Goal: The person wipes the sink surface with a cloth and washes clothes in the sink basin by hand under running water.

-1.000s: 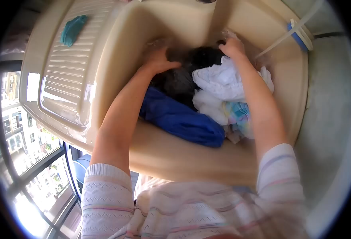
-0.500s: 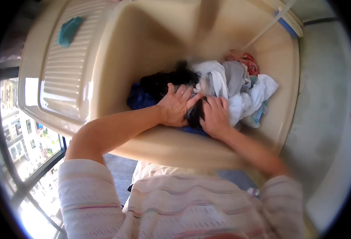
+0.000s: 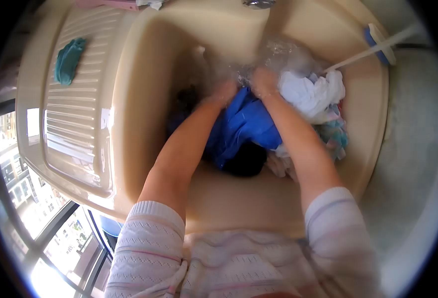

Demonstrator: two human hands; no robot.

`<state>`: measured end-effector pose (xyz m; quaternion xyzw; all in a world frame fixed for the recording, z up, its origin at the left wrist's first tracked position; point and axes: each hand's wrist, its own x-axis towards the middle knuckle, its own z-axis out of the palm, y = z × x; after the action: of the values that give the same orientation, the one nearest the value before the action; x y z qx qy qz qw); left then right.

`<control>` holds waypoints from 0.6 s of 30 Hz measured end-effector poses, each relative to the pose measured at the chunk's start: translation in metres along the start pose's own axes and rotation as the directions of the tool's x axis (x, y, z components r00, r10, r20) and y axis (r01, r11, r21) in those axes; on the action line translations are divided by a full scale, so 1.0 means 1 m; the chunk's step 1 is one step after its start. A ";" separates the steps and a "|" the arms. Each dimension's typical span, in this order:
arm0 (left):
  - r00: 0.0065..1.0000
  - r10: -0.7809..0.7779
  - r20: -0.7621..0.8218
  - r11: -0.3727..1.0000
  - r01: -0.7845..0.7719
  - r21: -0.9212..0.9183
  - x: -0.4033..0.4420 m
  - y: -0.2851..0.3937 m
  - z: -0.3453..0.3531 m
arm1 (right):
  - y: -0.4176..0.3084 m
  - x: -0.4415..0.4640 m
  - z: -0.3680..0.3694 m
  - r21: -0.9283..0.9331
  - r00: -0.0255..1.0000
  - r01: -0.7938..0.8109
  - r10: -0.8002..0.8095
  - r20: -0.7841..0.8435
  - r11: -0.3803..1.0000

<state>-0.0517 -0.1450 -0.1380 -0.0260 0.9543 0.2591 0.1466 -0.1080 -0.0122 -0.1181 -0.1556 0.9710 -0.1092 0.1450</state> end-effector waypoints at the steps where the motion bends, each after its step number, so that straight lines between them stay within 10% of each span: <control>1: 0.996 0.060 -0.067 0.998 -0.059 0.012 -0.003 0.004 -0.002 | 0.006 0.004 0.003 -0.055 0.999 0.023 -0.025 -0.040 0.998; 4: 0.957 0.102 -0.273 0.973 -0.153 -0.171 -0.022 -0.007 -0.035 | 0.004 0.026 -0.071 -0.103 0.986 0.012 0.006 0.167 0.995; 9: 1.000 -0.031 -0.001 0.753 0.023 -0.657 -0.021 -0.019 -0.064 | 0.069 0.069 -0.021 0.000 0.997 0.043 -0.043 -0.060 0.999; 10: 0.994 -0.082 0.066 0.653 0.104 -0.750 -0.029 -0.006 -0.063 | 0.043 0.050 -0.022 0.197 0.992 -0.054 0.029 0.126 0.979; 11: 0.988 0.008 0.153 0.762 0.093 -0.640 -0.037 0.007 -0.066 | 0.031 0.043 -0.033 0.184 0.915 0.001 -0.075 0.395 0.983; 13: 0.933 0.159 0.321 0.917 -0.019 -0.399 -0.057 0.034 -0.082 | -0.007 -0.025 -0.068 0.192 0.900 0.139 -0.205 0.384 0.971; 15: 0.965 0.128 0.231 0.990 -0.137 0.026 -0.106 0.056 -0.075 | -0.013 -0.099 -0.075 0.037 0.919 0.326 -0.326 0.223 0.945; 18: 0.883 0.385 0.269 0.889 -0.433 0.149 -0.170 0.086 -0.090 | 0.000 -0.198 -0.095 0.011 0.845 0.527 -0.522 -0.121 0.850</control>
<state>0.0764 -0.1198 0.0279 0.2226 0.9358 0.1858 0.2005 0.0419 0.0698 0.0196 -0.4051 0.8956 -0.1745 0.0578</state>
